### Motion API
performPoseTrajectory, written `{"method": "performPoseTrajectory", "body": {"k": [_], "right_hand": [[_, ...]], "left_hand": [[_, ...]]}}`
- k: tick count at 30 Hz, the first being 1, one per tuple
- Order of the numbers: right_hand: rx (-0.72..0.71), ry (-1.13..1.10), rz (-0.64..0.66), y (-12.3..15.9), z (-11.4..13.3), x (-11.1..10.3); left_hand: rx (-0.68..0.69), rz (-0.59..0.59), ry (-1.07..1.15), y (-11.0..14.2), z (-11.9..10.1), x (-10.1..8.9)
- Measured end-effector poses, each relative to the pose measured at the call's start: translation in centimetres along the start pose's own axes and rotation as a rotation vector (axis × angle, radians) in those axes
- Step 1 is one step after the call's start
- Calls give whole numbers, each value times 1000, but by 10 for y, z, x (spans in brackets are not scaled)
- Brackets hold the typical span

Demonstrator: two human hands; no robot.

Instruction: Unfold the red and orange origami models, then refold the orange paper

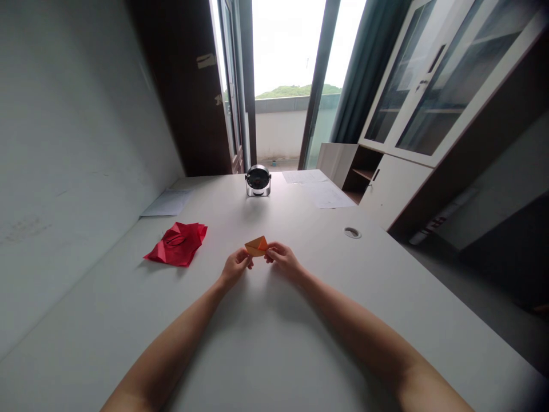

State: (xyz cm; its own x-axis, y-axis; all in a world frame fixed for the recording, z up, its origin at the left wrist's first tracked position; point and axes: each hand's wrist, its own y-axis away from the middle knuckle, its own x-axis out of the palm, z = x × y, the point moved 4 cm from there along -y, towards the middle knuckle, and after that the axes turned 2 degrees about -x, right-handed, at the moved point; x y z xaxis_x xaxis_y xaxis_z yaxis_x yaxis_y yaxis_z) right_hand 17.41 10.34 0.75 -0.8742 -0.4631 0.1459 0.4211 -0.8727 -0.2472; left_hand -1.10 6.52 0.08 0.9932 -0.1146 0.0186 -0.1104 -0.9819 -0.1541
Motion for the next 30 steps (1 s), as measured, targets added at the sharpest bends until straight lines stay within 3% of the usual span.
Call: {"method": "performPoseTrajectory", "body": {"k": [9,22,30], "right_hand": [[15,30,21,2,3,0],[-5,40,-54,-3,-11,-1],[-24,134,-55,2,0,-1]], "left_hand": [[-2,7,-188,4,1,-1],[13,116,17,7,-18,10],[-10,-22,-69,4,-12,-3]]}}
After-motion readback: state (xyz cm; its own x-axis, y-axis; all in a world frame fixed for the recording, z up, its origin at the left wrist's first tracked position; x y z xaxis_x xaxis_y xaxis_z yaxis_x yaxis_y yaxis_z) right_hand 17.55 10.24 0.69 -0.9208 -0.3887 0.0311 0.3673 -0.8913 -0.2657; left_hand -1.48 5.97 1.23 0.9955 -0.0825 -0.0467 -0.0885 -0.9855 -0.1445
